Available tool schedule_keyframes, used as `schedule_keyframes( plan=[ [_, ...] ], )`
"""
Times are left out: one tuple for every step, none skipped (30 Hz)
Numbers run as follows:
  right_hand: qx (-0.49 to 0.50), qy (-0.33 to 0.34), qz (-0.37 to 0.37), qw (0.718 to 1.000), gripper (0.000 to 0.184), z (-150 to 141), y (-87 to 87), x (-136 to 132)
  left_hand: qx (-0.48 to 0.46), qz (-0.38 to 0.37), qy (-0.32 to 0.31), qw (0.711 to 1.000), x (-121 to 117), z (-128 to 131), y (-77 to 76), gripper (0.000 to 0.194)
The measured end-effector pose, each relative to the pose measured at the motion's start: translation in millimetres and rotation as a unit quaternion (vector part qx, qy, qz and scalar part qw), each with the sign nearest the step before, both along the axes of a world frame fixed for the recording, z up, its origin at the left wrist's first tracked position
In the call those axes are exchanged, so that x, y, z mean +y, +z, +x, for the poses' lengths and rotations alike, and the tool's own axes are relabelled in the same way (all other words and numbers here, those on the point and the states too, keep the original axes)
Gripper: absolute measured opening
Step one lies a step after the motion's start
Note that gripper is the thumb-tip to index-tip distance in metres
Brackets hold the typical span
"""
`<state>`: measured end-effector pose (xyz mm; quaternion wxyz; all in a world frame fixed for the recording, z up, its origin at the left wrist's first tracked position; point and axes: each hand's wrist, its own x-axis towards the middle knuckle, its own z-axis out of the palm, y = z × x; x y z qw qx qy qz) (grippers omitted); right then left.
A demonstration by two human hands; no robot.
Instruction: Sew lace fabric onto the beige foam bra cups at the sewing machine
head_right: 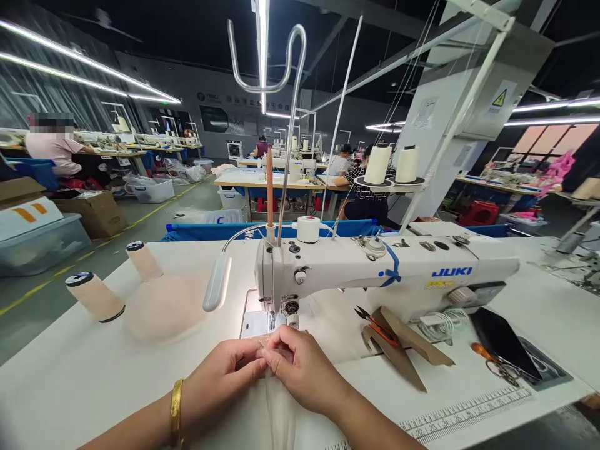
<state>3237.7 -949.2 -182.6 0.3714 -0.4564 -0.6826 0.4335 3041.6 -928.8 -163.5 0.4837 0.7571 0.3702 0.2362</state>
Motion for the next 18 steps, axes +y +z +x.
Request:
schedule_keyframes(
  plan=[
    [-0.003,-0.003,0.005,1.0,0.021,-0.3,-1.1,-0.5,0.011,0.017,0.035,0.999,0.1,0.2,-3.0,0.028],
    [-0.004,-0.006,0.008,1.0,0.022,-0.6,-1.6,-0.9,0.017,0.027,0.067,0.997,-0.1,0.6,-5.4,0.028],
    [-0.004,-0.012,0.011,1.0,0.022,-0.9,-1.6,-1.2,0.018,0.029,0.093,0.995,-0.6,1.2,-7.3,0.028],
    [-0.004,-0.018,0.013,1.0,0.021,-1.2,-1.5,-1.4,0.011,0.023,0.11,0.994,-1.1,1.8,-8.6,0.029],
    [-0.002,-0.024,0.014,1.0,0.02,-1.5,-1.3,-1.4,0.001,0.013,0.119,0.993,-1.7,2.4,-9.3,0.029],
    [0.001,-0.027,0.014,1.0,0.019,-1.9,-1.2,-1.5,-0.01,0.004,0.124,0.992,-2.3,3.0,-9.8,0.028],
    [0.003,-0.03,0.015,0.999,0.018,-2.2,-1.2,-1.6,-0.019,-0.004,0.127,0.992,-2.8,3.6,-10.0,0.028],
    [0.003,-0.032,0.016,0.999,0.017,-2.5,-1.3,-1.7,-0.026,-0.008,0.128,0.991,-3.1,4.3,-10.1,0.028],
    [0.004,-0.034,0.02,0.999,0.016,-2.7,-1.5,-1.9,-0.03,-0.01,0.129,0.991,-3.3,4.9,-10.2,0.027],
    [0.004,-0.035,0.026,0.999,0.016,-3.0,-1.6,-2.1,-0.032,-0.012,0.132,0.991,-3.2,5.6,-10.3,0.027],
    [0.003,-0.037,0.034,0.999,0.016,-3.3,-1.8,-2.3,-0.033,-0.013,0.137,0.99,-3.1,6.2,-10.3,0.027],
    [0.002,-0.038,0.043,0.998,0.017,-3.5,-2.1,-2.6,-0.033,-0.012,0.144,0.989,-2.8,6.7,-10.2,0.027],
    [0.001,-0.039,0.053,0.998,0.017,-3.7,-2.3,-2.8,-0.032,-0.009,0.15,0.988,-2.5,7.2,-9.9,0.027],
    [-0.002,-0.041,0.063,0.997,0.017,-3.9,-2.7,-3.0,-0.033,-0.008,0.153,0.988,-2.2,7.5,-9.6,0.027],
    [-0.005,-0.043,0.073,0.996,0.017,-4.0,-3.1,-3.2,-0.032,-0.008,0.153,0.988,-1.9,7.8,-9.1,0.027],
    [-0.01,-0.046,0.082,0.996,0.017,-4.0,-3.7,-3.4,-0.032,-0.009,0.151,0.988,-1.6,8.0,-8.7,0.027],
    [-0.013,-0.048,0.088,0.995,0.017,-4.0,-4.3,-3.6,-0.033,-0.011,0.148,0.988,-1.4,8.1,-8.4,0.027],
    [-0.016,-0.05,0.093,0.994,0.017,-3.9,-5.0,-3.7,-0.034,-0.012,0.145,0.989,-1.3,8.1,-8.2,0.027]
  ],
)
